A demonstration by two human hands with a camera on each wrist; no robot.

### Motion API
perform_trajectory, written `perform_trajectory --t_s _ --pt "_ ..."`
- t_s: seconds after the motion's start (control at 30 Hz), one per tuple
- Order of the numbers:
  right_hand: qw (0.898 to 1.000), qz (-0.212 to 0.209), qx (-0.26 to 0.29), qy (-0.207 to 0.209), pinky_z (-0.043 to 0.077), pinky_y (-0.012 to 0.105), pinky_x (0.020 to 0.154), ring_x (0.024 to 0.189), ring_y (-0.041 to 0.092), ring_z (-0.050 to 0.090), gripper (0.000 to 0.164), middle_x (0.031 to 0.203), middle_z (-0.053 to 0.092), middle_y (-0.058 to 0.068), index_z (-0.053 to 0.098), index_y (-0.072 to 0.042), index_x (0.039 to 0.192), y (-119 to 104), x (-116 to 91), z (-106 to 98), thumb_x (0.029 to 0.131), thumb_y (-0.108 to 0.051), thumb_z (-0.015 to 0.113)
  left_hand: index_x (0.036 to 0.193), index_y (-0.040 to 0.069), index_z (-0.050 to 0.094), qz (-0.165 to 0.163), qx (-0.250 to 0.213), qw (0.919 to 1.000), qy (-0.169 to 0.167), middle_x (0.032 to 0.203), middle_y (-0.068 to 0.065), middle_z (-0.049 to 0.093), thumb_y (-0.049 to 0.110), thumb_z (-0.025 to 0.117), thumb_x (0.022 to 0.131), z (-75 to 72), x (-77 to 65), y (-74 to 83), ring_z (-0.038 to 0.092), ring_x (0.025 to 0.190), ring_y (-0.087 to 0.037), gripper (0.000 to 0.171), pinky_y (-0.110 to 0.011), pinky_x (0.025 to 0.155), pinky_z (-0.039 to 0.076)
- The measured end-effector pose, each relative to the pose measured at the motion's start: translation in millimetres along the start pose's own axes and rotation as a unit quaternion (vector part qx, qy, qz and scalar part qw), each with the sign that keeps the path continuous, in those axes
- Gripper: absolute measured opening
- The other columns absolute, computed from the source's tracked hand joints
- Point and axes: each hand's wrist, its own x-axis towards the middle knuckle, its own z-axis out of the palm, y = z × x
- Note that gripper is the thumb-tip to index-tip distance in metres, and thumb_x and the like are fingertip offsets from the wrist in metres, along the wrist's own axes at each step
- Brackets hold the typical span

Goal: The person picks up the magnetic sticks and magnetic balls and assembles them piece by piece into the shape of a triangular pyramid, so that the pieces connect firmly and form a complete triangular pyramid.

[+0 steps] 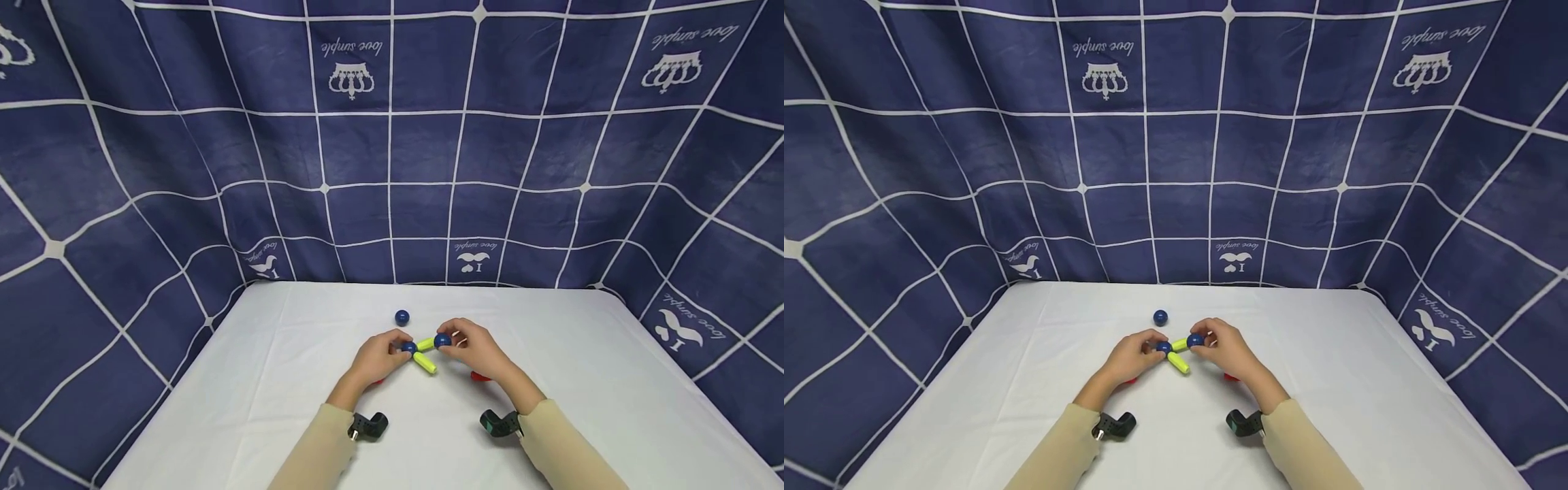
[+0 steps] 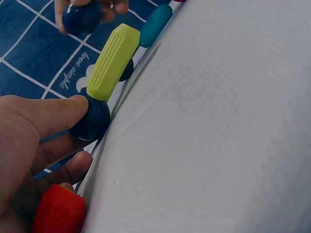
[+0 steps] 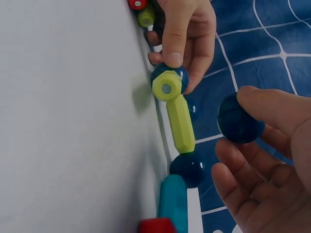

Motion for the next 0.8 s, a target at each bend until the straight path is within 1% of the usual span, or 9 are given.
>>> perform_trajectory --t_s 0.07,0.1,0.23,0.3,0.33,0.47,0.53,0.67,0.8 --pt "1.0 -0.003 -0.003 -0.01 0.054 0.025 0.08 0.094 0.013 0.061 0.032 0.11 0.067 -0.001 0.067 -0.017 0.116 1 -7 -1 0.087 -0.016 0.078 0.117 0.026 0.07 -0.002 0.001 1.0 0.001 0.085 0.006 0.063 0.03 0.073 0.09 -0.2 -0.4 -0.6 0.05 0.068 -0.01 0.027 -0.026 0.062 0.039" --pt "1.0 -0.004 -0.002 -0.016 0.054 0.025 0.076 0.094 0.013 0.061 0.032 0.11 0.067 0.0 0.066 -0.016 0.117 2 -11 -2 0.087 -0.017 0.078 0.117 0.026 0.07 -0.002 0.003 1.0 0.0 0.084 0.006 0.063 0.03 0.073 0.09 -0.1 -0.3 -0.8 0.05 0.068 -0.01 0.027 -0.025 0.062 0.039" --pt "0.999 -0.019 -0.004 -0.035 0.053 0.023 0.074 0.091 0.012 0.06 0.033 0.111 0.067 0.001 0.067 -0.015 0.117 7 -24 -1 0.086 -0.018 0.078 0.117 0.026 0.07 -0.003 0.004 1.0 -0.001 0.089 0.006 0.065 0.03 0.073 0.09 -0.3 0.0 -0.2 0.051 0.07 -0.01 0.028 -0.026 0.064 0.04" --pt "0.999 -0.026 -0.005 -0.043 0.052 0.022 0.071 0.087 0.01 0.058 0.032 0.108 0.066 0.0 0.066 -0.016 0.115 10 -28 2 0.086 -0.018 0.079 0.117 0.026 0.07 -0.003 0.004 1.0 -0.001 0.092 0.005 0.066 0.03 0.073 0.09 -0.4 0.3 0.2 0.051 0.071 -0.01 0.028 -0.026 0.064 0.04" --pt "0.998 -0.031 -0.008 -0.047 0.051 0.021 0.073 0.085 0.009 0.057 0.032 0.107 0.066 -0.001 0.066 -0.016 0.115 11 -29 3 0.085 -0.018 0.079 0.117 0.026 0.07 -0.004 0.003 1.0 -0.001 0.093 0.005 0.066 0.03 0.073 0.09 -0.4 0.3 0.4 0.051 0.071 -0.011 0.027 -0.026 0.064 0.04" --pt "0.997 -0.034 -0.006 -0.066 0.049 0.021 0.068 0.077 0.006 0.054 0.031 0.096 0.064 -0.004 0.065 -0.016 0.112 14 -31 8 0.085 -0.018 0.08 0.117 0.026 0.07 -0.006 0.003 1.0 -0.001 0.09 0.006 0.065 0.03 0.073 0.09 -0.3 0.1 0.3 0.051 0.071 -0.011 0.028 -0.026 0.065 0.039" --pt "0.997 -0.039 -0.002 -0.071 0.049 0.021 0.067 0.076 0.006 0.054 0.03 0.092 0.063 -0.004 0.065 -0.016 0.11 14 -31 10 0.084 -0.018 0.08 0.117 0.026 0.07 -0.004 0.002 1.0 -0.001 0.089 0.006 0.064 0.03 0.073 0.09 -0.1 -0.4 0.2 0.051 0.071 -0.01 0.028 -0.026 0.064 0.039" --pt "0.996 -0.043 -0.001 -0.074 0.051 0.021 0.068 0.078 0.005 0.056 0.03 0.092 0.064 -0.005 0.065 -0.016 0.109 13 -32 13 0.083 -0.017 0.081 0.117 0.026 0.07 -0.001 0.005 1.0 0.0 0.089 0.006 0.065 0.03 0.073 0.09 0.0 -0.6 0.3 0.051 0.072 -0.01 0.027 -0.026 0.065 0.039" --pt "0.996 -0.044 -0.007 -0.073 0.051 0.021 0.07 0.08 0.007 0.057 0.031 0.094 0.064 -0.006 0.065 -0.017 0.109 12 -31 15 0.083 -0.017 0.082 0.117 0.026 0.069 0.003 0.009 1.0 -0.002 0.094 0.005 0.067 0.03 0.073 0.09 -0.4 -0.6 0.3 0.051 0.073 -0.01 0.027 -0.027 0.067 0.04"
